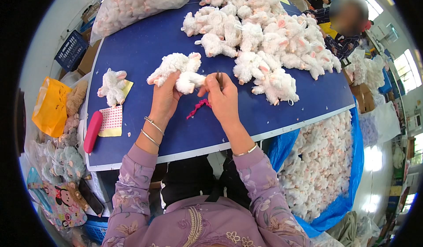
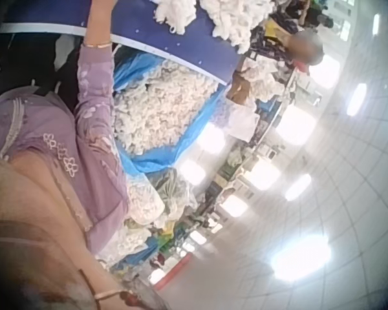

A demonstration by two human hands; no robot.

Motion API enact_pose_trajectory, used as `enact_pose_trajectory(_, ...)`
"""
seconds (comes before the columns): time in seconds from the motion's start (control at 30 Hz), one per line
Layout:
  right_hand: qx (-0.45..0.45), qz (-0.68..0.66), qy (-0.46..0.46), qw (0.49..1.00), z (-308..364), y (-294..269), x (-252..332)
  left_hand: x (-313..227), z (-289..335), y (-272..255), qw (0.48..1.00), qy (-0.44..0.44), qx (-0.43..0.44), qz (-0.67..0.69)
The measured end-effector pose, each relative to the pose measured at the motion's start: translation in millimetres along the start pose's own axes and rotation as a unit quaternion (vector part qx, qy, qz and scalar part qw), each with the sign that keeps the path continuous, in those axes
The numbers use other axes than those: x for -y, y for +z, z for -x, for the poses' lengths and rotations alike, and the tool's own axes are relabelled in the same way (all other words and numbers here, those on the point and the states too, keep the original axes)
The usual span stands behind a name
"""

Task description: The person repeatedly picks up small white stuffed toys from a pile on a blue table, uses pink-handled scissors to trim loose threads or excess fabric, and places the finished items into a large blue bag. The process is continuous and repetitive throughout the clip.

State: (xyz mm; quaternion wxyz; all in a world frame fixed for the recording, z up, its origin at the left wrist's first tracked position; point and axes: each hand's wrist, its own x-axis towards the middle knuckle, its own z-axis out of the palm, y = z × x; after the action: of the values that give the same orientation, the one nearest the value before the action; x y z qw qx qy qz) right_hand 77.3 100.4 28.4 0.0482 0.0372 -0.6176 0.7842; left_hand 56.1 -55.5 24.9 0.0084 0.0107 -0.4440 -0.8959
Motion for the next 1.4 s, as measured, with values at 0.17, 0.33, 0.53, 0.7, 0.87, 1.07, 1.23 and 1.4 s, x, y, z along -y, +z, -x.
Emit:
enact_pose_trajectory(0.17, -0.036, 0.076, 0.001, 0.996, 18, 9, -5, 4, -2, -2, 0.999, 0.032, -0.018, -0.012)
enact_pose_trajectory(0.33, -0.016, 0.022, -0.016, 1.000, 16, 29, -6, 16, -3, -11, 0.985, 0.111, -0.026, -0.127)
enact_pose_trajectory(0.53, -0.056, 0.326, -0.157, 0.931, 12, 22, 1, 7, 1, -6, 0.995, -0.025, -0.023, -0.093)
enact_pose_trajectory(0.7, 0.058, 0.262, -0.159, 0.950, 26, 25, 12, 7, -8, -14, 0.999, -0.038, -0.031, 0.008)
enact_pose_trajectory(0.87, -0.001, 0.171, -0.169, 0.971, 12, 10, 14, -3, -7, -12, 0.996, -0.043, -0.025, 0.074)
enact_pose_trajectory(1.07, 0.025, 0.273, -0.208, 0.939, 10, 29, 12, -5, -4, -9, 0.994, -0.064, -0.019, 0.092)
enact_pose_trajectory(1.23, 0.051, 0.296, -0.149, 0.942, 2, 33, 11, -2, -3, -14, 0.994, -0.063, -0.015, 0.083)
enact_pose_trajectory(1.4, 0.486, 0.047, 0.013, 0.873, 25, -5, 59, -5, -6, -16, 0.992, -0.068, -0.040, 0.102)
